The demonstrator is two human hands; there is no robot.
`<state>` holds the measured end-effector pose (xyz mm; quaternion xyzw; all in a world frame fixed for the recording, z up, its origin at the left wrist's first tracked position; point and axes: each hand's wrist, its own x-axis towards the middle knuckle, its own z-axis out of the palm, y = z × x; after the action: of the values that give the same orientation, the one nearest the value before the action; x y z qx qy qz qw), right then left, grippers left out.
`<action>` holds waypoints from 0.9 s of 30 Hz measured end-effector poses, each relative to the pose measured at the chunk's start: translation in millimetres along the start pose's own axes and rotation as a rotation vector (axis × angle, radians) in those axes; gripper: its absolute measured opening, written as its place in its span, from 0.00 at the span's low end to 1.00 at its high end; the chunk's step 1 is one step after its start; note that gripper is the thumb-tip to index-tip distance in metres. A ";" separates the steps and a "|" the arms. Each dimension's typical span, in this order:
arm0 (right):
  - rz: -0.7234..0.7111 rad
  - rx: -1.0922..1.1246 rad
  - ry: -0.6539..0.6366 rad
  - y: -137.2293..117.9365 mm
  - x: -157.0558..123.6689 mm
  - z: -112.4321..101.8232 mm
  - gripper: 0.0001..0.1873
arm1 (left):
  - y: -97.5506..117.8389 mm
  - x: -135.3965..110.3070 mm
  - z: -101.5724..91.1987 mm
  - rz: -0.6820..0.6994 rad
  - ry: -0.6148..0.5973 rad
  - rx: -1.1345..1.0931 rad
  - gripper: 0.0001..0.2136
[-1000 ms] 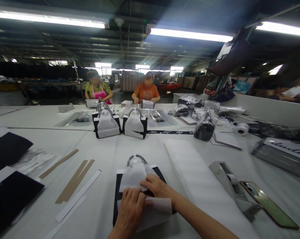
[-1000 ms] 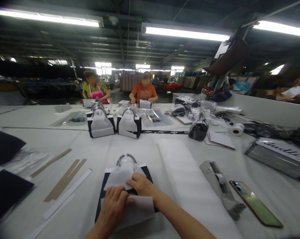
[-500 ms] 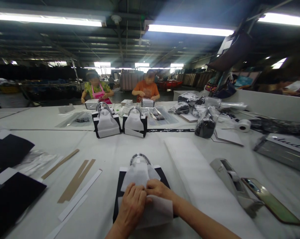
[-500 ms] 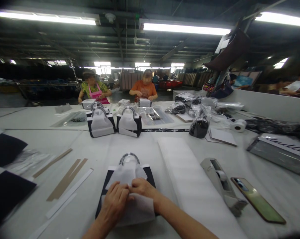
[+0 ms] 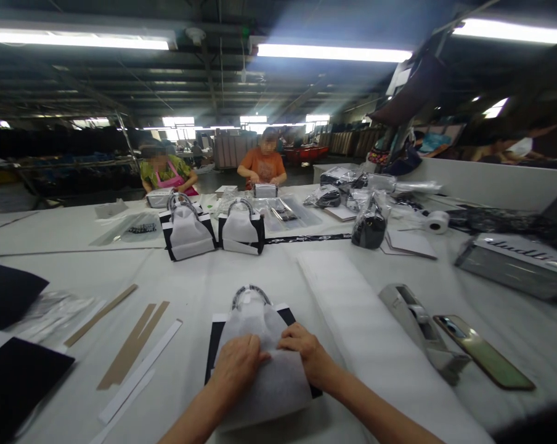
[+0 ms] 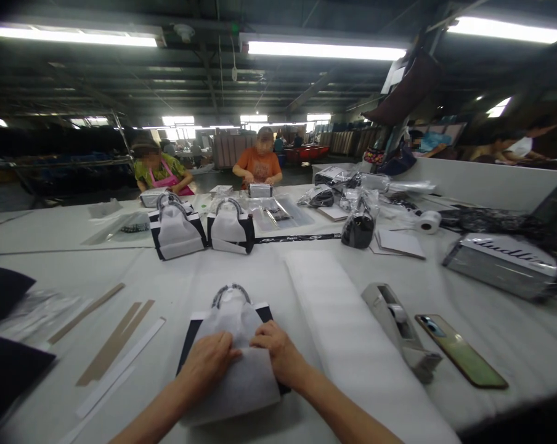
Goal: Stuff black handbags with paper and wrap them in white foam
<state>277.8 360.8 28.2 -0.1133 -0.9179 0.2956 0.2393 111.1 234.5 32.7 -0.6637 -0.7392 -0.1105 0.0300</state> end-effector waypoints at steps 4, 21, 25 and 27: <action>-0.004 0.026 -0.101 -3.9 -0.6 -8.2 0.09 | -2.4 -2.5 3.2 -0.002 0.008 -0.035 0.13; 0.071 -0.086 -0.130 -7.2 4.7 -9.3 0.10 | -5.3 4.9 4.6 -0.010 0.018 -0.070 0.12; 0.085 -0.169 -0.071 -5.8 3.5 1.4 0.07 | -4.0 5.6 4.9 -0.013 0.039 -0.060 0.11; 0.104 -0.170 -0.044 -6.8 3.2 3.8 0.05 | -3.2 5.1 5.4 -0.013 0.053 -0.059 0.11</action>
<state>272.7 354.6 30.7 -0.1742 -0.9375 0.2311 0.1930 107.9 240.3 27.9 -0.6563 -0.7389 -0.1500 0.0295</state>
